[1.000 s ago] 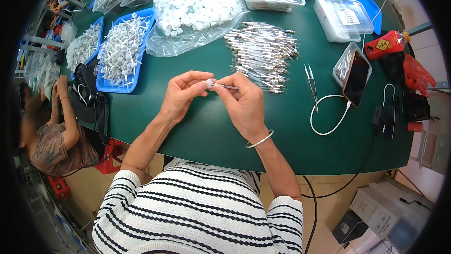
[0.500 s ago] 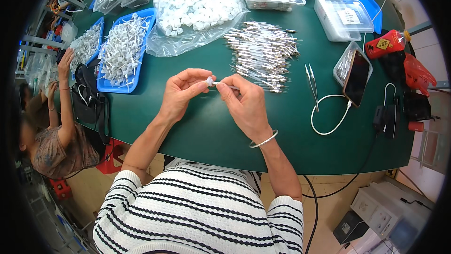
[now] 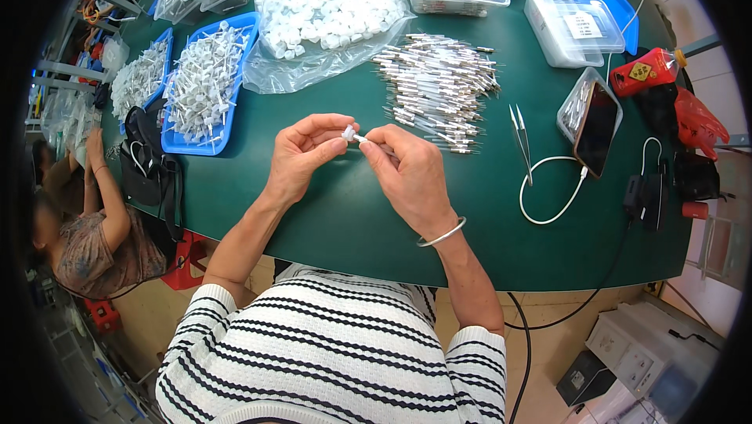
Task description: The person sits at a green workbench and repeatedly picks up small white plastic caps and metallic cylindrical components. They insert the metal component into the white cap, then place the assembled unit into a blue tray. The process is repeated continuously throughout the clip.
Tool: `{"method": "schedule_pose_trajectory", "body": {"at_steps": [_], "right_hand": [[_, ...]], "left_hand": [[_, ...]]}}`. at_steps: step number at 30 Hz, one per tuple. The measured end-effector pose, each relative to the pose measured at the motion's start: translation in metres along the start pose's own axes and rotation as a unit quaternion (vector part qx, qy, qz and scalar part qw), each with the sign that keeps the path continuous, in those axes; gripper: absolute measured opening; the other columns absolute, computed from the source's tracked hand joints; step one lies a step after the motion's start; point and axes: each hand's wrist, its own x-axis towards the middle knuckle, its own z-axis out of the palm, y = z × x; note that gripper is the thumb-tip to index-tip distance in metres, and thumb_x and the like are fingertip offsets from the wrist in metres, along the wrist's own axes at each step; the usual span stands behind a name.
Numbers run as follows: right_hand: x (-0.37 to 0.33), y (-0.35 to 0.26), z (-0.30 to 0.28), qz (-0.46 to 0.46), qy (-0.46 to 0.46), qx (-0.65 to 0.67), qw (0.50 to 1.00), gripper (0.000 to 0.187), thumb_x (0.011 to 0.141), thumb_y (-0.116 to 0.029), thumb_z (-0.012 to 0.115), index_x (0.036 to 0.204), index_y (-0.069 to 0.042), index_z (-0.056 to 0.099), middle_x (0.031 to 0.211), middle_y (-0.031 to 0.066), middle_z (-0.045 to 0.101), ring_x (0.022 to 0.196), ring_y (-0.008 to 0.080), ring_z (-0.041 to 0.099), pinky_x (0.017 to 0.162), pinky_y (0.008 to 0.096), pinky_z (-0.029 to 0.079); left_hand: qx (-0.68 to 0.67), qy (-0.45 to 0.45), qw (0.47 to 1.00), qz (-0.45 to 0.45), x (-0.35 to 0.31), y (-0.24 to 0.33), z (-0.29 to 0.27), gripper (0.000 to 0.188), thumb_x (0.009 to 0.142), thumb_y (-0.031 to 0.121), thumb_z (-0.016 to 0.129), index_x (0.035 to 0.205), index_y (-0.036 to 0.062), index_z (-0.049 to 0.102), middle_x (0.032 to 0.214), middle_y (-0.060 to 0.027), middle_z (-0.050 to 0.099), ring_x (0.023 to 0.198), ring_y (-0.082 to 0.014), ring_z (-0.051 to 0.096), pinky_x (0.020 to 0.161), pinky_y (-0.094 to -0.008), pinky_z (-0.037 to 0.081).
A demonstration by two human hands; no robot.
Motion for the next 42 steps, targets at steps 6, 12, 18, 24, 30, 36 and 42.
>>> {"method": "schedule_pose_trajectory", "body": {"at_steps": [6, 12, 18, 24, 30, 36, 42], "right_hand": [[-0.001, 0.000, 0.002, -0.007, -0.010, -0.033, 0.999, 0.010, 0.087, -0.011, 0.064, 0.086, -0.001, 0.061, 0.061, 0.0096, 0.056, 0.049, 0.0187, 0.051, 0.048, 0.0307, 0.040], [-0.002, 0.001, 0.006, -0.056, 0.004, -0.069, 0.996, 0.009, 0.088, -0.010, 0.063, 0.084, -0.002, 0.059, 0.064, 0.0125, 0.057, 0.053, 0.0278, 0.056, 0.050, 0.0355, 0.042], [-0.002, 0.001, 0.009, -0.080, 0.020, -0.084, 0.993, 0.009, 0.087, -0.009, 0.062, 0.083, -0.002, 0.058, 0.065, 0.0129, 0.057, 0.054, 0.0293, 0.056, 0.051, 0.0364, 0.043], [-0.004, -0.001, 0.006, -0.010, -0.023, -0.020, 1.000, 0.010, 0.088, -0.010, 0.062, 0.083, -0.003, 0.057, 0.063, 0.0131, 0.056, 0.054, 0.0298, 0.056, 0.051, 0.0364, 0.043], [-0.004, -0.001, 0.012, -0.079, 0.018, -0.091, 0.993, 0.012, 0.088, -0.010, 0.062, 0.082, -0.003, 0.056, 0.065, 0.0131, 0.057, 0.054, 0.0300, 0.056, 0.050, 0.0363, 0.042], [-0.004, 0.004, 0.017, -0.116, 0.040, -0.075, 0.990, 0.010, 0.088, -0.008, 0.062, 0.082, -0.002, 0.057, 0.066, 0.0104, 0.057, 0.054, 0.0232, 0.056, 0.049, 0.0316, 0.042], [-0.004, 0.009, 0.014, -0.029, -0.010, 0.137, 0.990, 0.008, 0.091, -0.008, 0.061, 0.087, -0.001, 0.061, 0.068, 0.0025, 0.059, 0.060, 0.0082, 0.055, 0.054, 0.0232, 0.042]], "left_hand": [[0.017, -0.016, 1.000, 0.001, 0.000, -0.001, -0.003, 0.028, 0.086, 0.000, 0.064, 0.114, -0.0024, 0.061, 0.103, -0.0102, 0.067, 0.095, -0.0147, 0.065, 0.086, -0.0266, 0.053], [-0.006, -0.018, 1.000, -0.024, 0.001, -0.001, -0.003, 0.025, 0.085, 0.001, 0.066, 0.110, -0.0028, 0.061, 0.101, -0.0093, 0.067, 0.093, -0.0134, 0.065, 0.085, -0.0261, 0.052], [-0.038, -0.032, 0.998, -0.035, 0.001, -0.003, -0.005, 0.021, 0.086, 0.003, 0.066, 0.106, -0.0021, 0.062, 0.101, -0.0088, 0.067, 0.092, -0.0122, 0.064, 0.086, -0.0255, 0.051], [-0.054, -0.040, 0.997, -0.045, 0.000, -0.003, -0.004, 0.019, 0.087, 0.003, 0.065, 0.105, -0.0013, 0.061, 0.099, -0.0085, 0.068, 0.091, -0.0121, 0.064, 0.085, -0.0263, 0.052], [-0.046, -0.042, 0.998, -0.033, -0.001, -0.005, -0.005, 0.018, 0.086, 0.001, 0.066, 0.103, -0.0008, 0.060, 0.100, -0.0081, 0.066, 0.093, -0.0111, 0.063, 0.086, -0.0244, 0.051], [-0.053, -0.049, 0.997, -0.012, -0.001, -0.007, -0.006, 0.020, 0.085, 0.001, 0.067, 0.104, -0.0010, 0.059, 0.103, -0.0080, 0.065, 0.094, -0.0101, 0.062, 0.087, -0.0228, 0.050], [-0.050, -0.043, 0.997, 0.047, -0.004, 0.006, 0.005, 0.022, 0.083, -0.004, 0.065, 0.105, -0.0016, 0.061, 0.098, -0.0069, 0.061, 0.089, -0.0101, 0.059, 0.079, -0.0234, 0.049]]}}
